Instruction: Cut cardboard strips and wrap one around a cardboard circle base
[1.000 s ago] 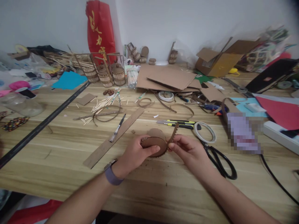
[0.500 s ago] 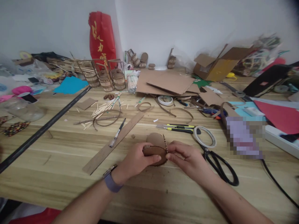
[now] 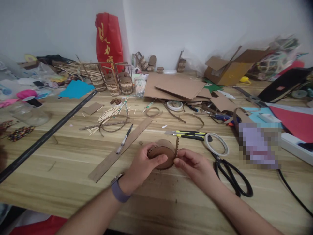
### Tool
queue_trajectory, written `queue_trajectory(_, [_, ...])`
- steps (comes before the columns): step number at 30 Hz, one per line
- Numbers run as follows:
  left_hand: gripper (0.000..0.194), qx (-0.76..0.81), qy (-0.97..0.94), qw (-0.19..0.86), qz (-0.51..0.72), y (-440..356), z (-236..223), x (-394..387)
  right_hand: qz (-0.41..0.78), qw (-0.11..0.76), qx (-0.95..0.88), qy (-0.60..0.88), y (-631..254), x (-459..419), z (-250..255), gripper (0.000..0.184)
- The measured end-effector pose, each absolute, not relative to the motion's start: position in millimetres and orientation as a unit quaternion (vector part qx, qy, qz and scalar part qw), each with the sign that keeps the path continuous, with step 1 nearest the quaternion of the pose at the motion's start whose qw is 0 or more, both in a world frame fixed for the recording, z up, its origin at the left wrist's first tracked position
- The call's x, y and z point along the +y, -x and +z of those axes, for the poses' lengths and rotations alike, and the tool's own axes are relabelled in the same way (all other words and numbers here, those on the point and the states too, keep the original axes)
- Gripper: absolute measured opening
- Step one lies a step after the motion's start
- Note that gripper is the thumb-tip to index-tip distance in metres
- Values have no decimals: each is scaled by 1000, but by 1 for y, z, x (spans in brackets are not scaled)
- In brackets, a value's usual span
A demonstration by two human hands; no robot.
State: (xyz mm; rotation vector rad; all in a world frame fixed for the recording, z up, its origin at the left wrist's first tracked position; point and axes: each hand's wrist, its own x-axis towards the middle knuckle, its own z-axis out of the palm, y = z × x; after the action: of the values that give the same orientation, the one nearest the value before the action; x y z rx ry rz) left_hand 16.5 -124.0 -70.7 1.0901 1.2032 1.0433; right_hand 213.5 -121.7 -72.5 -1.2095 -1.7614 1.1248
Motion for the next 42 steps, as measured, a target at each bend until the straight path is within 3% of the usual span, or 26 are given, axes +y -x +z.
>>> queue_trajectory(6, [33, 510, -508, 544, 430, -15, -67, -125, 425, 383, -684, 453, -215, -121, -70, 21])
queue_trajectory(12, [25, 526, -566, 510, 379, -15, -61, -127, 436, 457, -635, 445, -221, -118, -66, 26])
queue_trajectory(27, [18, 481, -659, 486, 313, -15, -60, -128, 405, 411, -682, 450, -218, -124, -66, 21])
queue_trajectory(42, [26, 479, -671, 494, 278, -19, -63, -130, 374, 384, -741, 405, -216, -125, -62, 14])
